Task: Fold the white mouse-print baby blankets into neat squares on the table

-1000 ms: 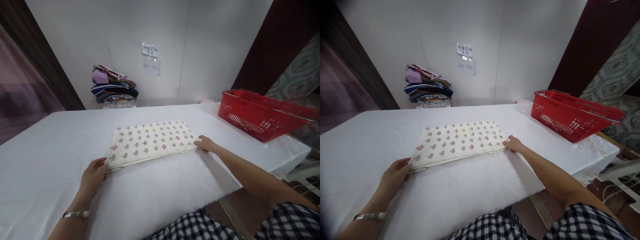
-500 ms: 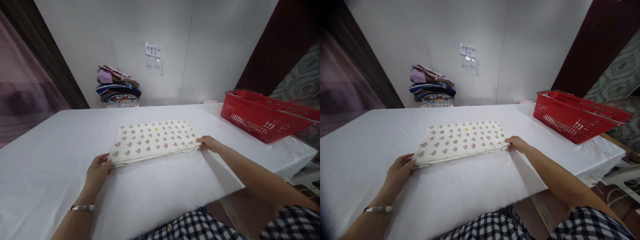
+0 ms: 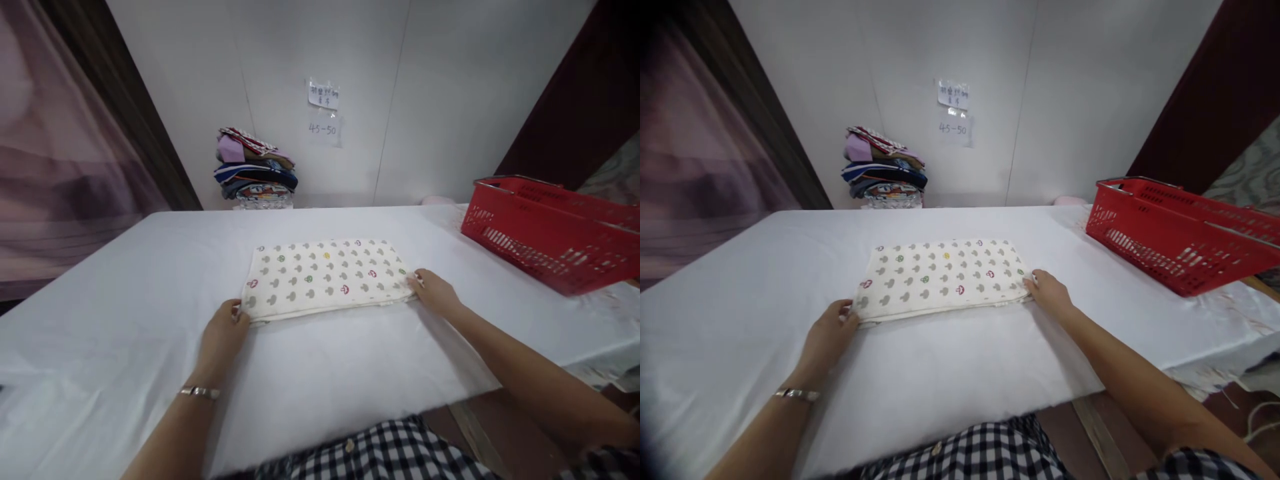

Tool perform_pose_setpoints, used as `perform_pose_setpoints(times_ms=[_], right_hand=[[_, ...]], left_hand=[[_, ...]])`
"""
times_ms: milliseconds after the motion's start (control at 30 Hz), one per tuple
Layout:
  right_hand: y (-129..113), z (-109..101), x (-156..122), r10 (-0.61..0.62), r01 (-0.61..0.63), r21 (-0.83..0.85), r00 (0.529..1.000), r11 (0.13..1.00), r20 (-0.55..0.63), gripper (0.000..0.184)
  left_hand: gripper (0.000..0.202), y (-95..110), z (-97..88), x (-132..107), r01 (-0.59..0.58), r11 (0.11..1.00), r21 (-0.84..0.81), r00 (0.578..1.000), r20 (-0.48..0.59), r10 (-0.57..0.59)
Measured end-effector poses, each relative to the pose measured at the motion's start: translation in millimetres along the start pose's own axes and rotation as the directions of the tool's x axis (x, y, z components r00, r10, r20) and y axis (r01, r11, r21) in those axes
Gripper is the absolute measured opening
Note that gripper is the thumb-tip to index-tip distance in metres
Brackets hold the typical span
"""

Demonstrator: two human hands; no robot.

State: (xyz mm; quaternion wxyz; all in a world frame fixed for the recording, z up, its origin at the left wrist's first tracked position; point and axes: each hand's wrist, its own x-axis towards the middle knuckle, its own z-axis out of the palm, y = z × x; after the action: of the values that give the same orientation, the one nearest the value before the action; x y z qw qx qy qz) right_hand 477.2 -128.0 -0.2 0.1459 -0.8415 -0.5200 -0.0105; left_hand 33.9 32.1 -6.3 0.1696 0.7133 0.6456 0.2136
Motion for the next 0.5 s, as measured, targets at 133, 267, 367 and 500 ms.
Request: perform_pose_setpoints(times_ms=[133,267,367,500], right_hand=[[-16,3,-14,-0.504,0.512,0.049,0.855,0.857,-0.122,0.031],[-37,16,-16,-0.694,0.698,0.066,0.716,0.713,-0.072,0.030],[-47,26,-13,-0.735,0.737,0.037,0.676,0.675,-0.053,0.032],[-52,32,-12,-0.763,0.765,0.007,0.643,0.644,-0.064,0.032]], left_hand=[[0.036,1,-4.1,-9,-0.071,0.986,0.148,0.991,-0.098,0.086],[0.035,12,3.6,-18,-0.479,0.852,0.212,0.848,-0.138,0.512],[0.034,29,14.9,-22,-0.741,0.621,0.254,0.645,0.015,0.764],[0.033,50,28.4,-19,-0.825,0.487,0.286,0.536,0.125,0.835]])
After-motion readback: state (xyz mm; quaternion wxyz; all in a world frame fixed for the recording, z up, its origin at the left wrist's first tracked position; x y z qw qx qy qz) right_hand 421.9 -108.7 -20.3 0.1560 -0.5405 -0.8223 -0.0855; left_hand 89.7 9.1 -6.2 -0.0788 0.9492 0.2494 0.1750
